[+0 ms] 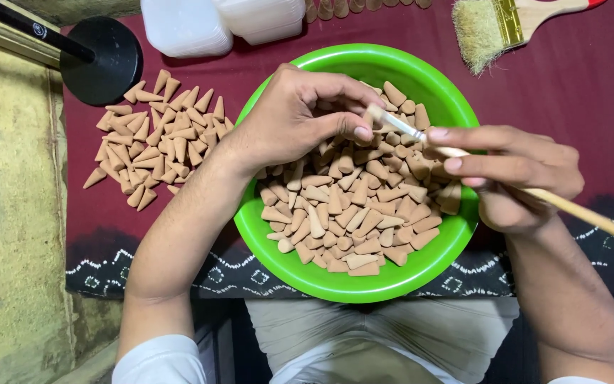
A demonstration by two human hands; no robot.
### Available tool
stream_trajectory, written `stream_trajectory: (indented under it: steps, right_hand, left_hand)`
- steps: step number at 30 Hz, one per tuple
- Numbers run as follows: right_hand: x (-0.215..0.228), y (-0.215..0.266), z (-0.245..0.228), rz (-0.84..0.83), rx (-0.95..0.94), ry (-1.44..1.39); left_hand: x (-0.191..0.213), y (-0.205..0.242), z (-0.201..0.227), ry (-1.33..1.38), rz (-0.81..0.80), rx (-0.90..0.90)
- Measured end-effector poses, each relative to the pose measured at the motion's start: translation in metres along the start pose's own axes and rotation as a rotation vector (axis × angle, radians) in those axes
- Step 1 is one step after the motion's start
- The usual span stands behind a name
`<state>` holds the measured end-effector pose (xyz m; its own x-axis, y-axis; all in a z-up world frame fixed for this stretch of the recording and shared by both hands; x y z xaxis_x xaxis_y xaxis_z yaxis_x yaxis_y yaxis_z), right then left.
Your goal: A person uses a small brush to apply a green coating to the tips of incense cones taken from a bowl.
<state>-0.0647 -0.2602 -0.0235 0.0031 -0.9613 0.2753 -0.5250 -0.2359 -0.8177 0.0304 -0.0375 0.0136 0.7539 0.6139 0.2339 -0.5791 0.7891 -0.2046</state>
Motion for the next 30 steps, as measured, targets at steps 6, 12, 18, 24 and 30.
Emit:
stream_trajectory:
  steps: [6, 12, 18, 24, 30]
  right_hand:
    - [-0.003, -0.007, -0.007, -0.029, -0.042, -0.002]
    - [-0.003, -0.011, -0.010, -0.007, -0.075, -0.025]
    - [0.000, 0.006, 0.005, -0.051, -0.062, -0.068]
    - [-0.001, -0.004, -0.004, -0.049, -0.081, -0.020]
    - [-0.001, -0.002, 0.001, -0.048, -0.027, -0.080]
  left_hand:
    - [-0.001, -0.001, -0.002, -0.051, -0.001, 0.009]
    - [-0.001, -0.001, 0.002, -0.042, 0.011, 0.029]
    - [-0.001, -0.001, 0.000, -0.034, 0.036, 0.017]
    - [-0.001, 0.000, -0.005, -0.019, 0.025, 0.025]
    - [0.000, 0.000, -0.005, -0.067, 0.013, -0.009]
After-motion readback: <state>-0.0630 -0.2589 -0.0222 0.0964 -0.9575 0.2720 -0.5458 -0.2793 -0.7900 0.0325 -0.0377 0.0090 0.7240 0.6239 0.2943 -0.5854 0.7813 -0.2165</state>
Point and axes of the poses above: each hand's wrist, its own y-axis away from the middle knuckle, its own x-axis out of the back of the hand, z = x × y, the point moved 5 cm from there along -y, towards the middle knuckle, and after that the axes turned 3 degrees about -z, right-handed, at the moved point
